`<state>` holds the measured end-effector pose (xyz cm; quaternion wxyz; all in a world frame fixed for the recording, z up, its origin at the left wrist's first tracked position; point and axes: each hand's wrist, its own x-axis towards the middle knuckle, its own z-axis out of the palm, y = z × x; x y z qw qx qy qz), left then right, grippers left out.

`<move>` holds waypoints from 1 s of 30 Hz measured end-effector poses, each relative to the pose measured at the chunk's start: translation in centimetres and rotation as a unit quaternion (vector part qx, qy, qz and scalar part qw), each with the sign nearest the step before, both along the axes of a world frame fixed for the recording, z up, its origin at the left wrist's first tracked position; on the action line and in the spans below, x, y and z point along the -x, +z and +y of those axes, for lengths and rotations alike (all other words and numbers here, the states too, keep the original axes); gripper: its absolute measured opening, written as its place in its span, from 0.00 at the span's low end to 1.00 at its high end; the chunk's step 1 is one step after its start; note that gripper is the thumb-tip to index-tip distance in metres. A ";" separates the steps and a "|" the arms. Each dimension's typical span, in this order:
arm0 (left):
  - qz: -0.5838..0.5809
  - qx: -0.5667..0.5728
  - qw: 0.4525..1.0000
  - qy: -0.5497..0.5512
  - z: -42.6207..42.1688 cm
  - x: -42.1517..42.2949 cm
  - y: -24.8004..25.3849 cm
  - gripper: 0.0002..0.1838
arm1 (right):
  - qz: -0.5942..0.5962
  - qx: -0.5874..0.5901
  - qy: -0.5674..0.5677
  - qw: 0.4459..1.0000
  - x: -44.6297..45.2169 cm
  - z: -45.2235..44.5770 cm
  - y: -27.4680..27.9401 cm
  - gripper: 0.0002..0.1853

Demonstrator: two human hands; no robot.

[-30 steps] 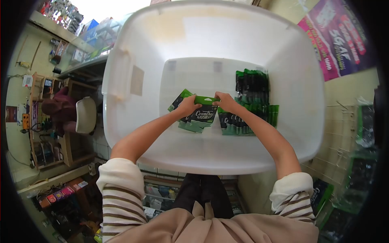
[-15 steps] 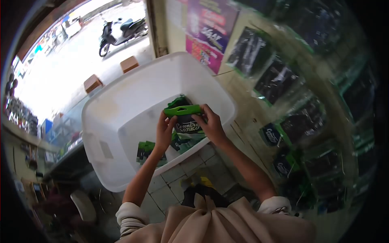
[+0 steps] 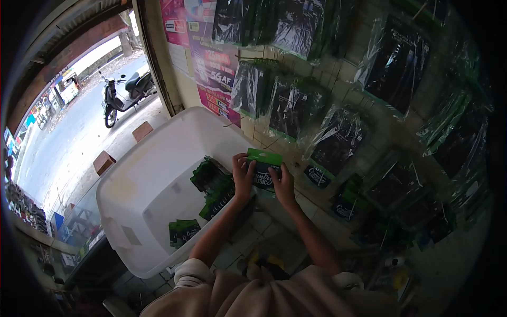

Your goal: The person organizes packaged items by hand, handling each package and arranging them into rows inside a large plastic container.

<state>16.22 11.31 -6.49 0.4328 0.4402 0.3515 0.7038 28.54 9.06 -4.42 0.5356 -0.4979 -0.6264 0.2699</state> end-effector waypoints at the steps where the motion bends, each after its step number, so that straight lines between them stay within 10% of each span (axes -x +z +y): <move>1: 0.021 -0.008 0.999 0.026 0.7 0.0 -0.5 0.17 | 0.010 0.014 0.007 1.000 0.1 0.6 -0.5 0.14; 24: 0.213 0.002 0.977 0.015 10.5 -4.7 -6.0 0.17 | -0.083 0.041 -0.140 0.986 -5.6 11.1 -10.6 0.25; 27: 0.294 -0.003 0.955 0.032 11.7 -5.2 -6.2 0.23 | -0.492 -0.214 -0.258 0.804 -6.8 12.4 -14.0 0.29; 28: 0.303 -0.014 0.953 0.031 12.1 -5.2 -6.8 0.24 | -0.278 -0.083 -0.198 0.936 -6.2 11.7 -12.7 0.30; 29: 0.311 -0.024 0.950 0.030 12.4 -5.1 -7.4 0.25 | -0.040 0.057 -0.124 0.990 -5.6 11.0 -11.6 0.31; 30: 0.333 -0.036 0.941 0.040 12.1 -5.0 -7.1 0.25 | -0.040 0.065 -0.123 0.990 -5.4 10.7 -11.8 0.31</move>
